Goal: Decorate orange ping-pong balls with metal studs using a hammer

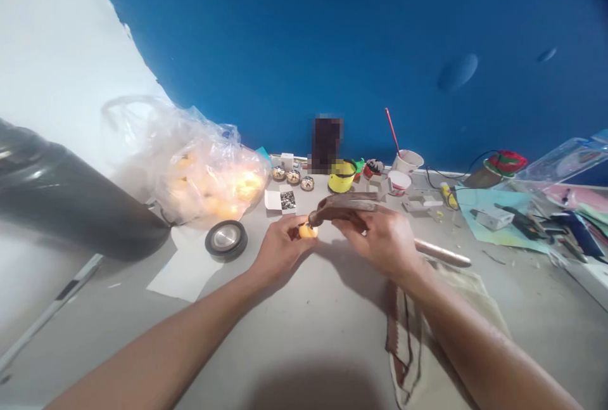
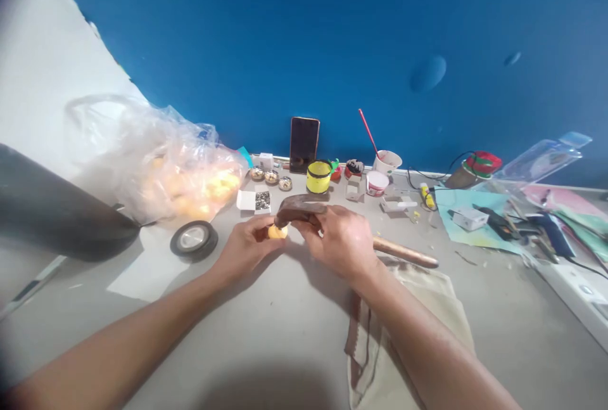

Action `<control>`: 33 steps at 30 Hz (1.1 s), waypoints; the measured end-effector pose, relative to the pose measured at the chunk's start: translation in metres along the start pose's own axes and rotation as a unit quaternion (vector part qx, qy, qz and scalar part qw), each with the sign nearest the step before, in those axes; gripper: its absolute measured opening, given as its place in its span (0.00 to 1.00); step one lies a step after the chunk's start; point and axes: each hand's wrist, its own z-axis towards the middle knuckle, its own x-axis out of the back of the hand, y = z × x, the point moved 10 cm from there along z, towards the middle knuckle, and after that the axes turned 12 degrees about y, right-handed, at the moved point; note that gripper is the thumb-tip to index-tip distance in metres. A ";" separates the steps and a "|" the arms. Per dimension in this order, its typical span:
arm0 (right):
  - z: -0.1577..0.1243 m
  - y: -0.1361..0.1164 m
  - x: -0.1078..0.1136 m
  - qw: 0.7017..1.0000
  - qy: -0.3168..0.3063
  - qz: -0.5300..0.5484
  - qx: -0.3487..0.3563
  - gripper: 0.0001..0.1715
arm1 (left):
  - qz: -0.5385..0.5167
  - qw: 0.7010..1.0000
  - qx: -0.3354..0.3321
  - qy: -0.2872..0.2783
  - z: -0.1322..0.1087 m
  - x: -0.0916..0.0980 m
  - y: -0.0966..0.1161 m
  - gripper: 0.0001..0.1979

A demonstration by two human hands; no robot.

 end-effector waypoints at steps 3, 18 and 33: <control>0.001 -0.002 0.002 1.000 -0.002 -0.006 0.005 0.19 | 0.009 1.000 -0.007 0.001 0.000 -0.001 -0.001 0.11; 0.002 0.002 0.005 0.999 -0.025 -0.028 -0.025 0.20 | 0.031 0.998 -0.043 -0.015 -0.001 -0.005 0.003 0.07; 0.000 -0.001 -0.003 0.999 -0.047 -0.015 -0.014 0.19 | -0.018 0.999 0.019 -0.042 -0.003 -0.010 -0.008 0.11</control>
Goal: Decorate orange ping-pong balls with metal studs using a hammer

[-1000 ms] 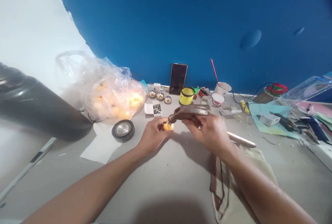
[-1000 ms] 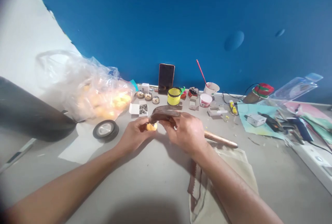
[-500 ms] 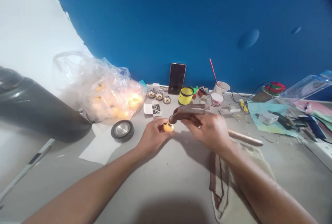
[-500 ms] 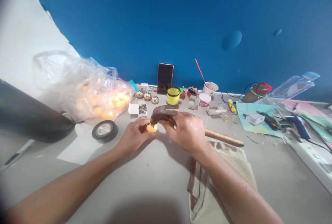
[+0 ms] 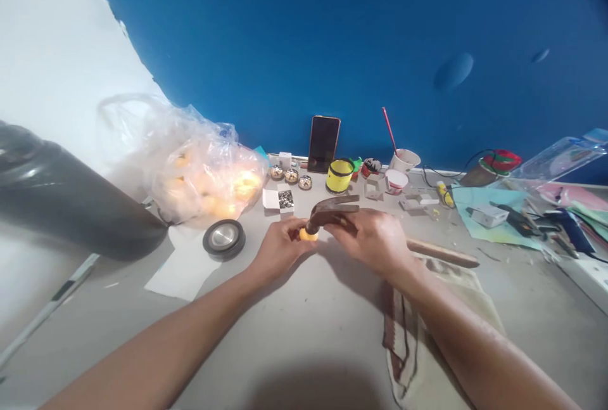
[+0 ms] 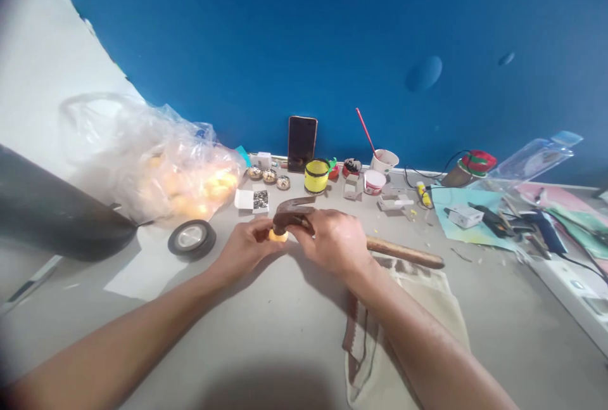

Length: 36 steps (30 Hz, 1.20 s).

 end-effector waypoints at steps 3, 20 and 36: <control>0.002 0.007 0.004 1.000 0.016 0.000 -0.023 0.19 | -0.020 1.000 0.010 -0.010 0.000 -0.002 -0.002 0.13; 0.002 0.009 -0.002 0.999 -0.036 -0.002 -0.034 0.20 | -0.045 0.998 0.046 -0.016 0.000 -0.002 -0.002 0.14; 0.005 0.043 -0.055 0.986 -0.122 0.041 -0.102 0.15 | -0.037 0.996 0.079 0.009 0.001 0.002 -0.007 0.19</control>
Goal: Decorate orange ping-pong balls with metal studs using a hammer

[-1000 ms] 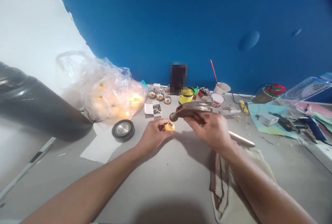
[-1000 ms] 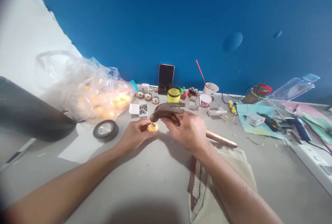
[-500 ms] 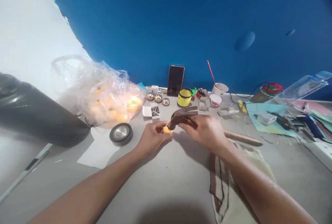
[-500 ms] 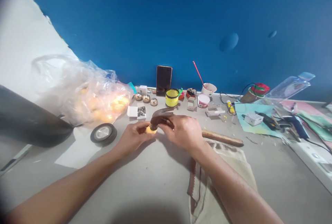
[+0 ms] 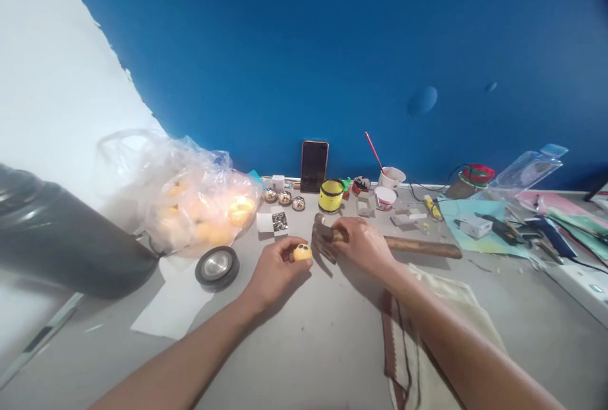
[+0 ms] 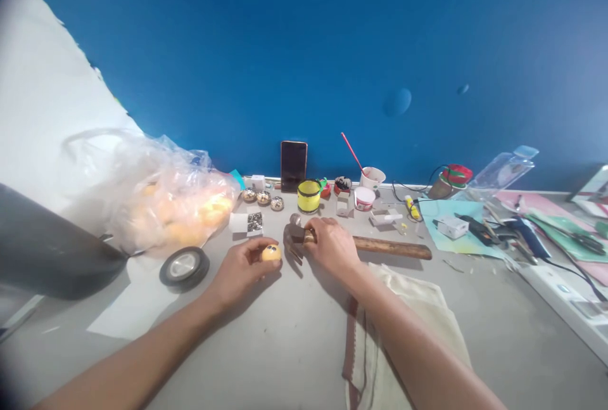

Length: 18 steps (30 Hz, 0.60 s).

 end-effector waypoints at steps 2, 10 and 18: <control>0.000 0.001 -0.005 1.000 -0.010 -0.002 0.009 0.13 | 0.009 1.000 -0.015 -0.006 0.001 0.000 0.001 0.19; 0.000 0.002 -0.020 0.998 -0.049 0.001 0.037 0.12 | 0.007 1.000 -0.022 -0.011 -0.004 0.002 0.008 0.13; -0.001 -0.006 -0.015 0.994 -0.055 -0.020 0.089 0.13 | 0.029 0.996 -0.060 -0.054 -0.008 -0.008 0.012 0.12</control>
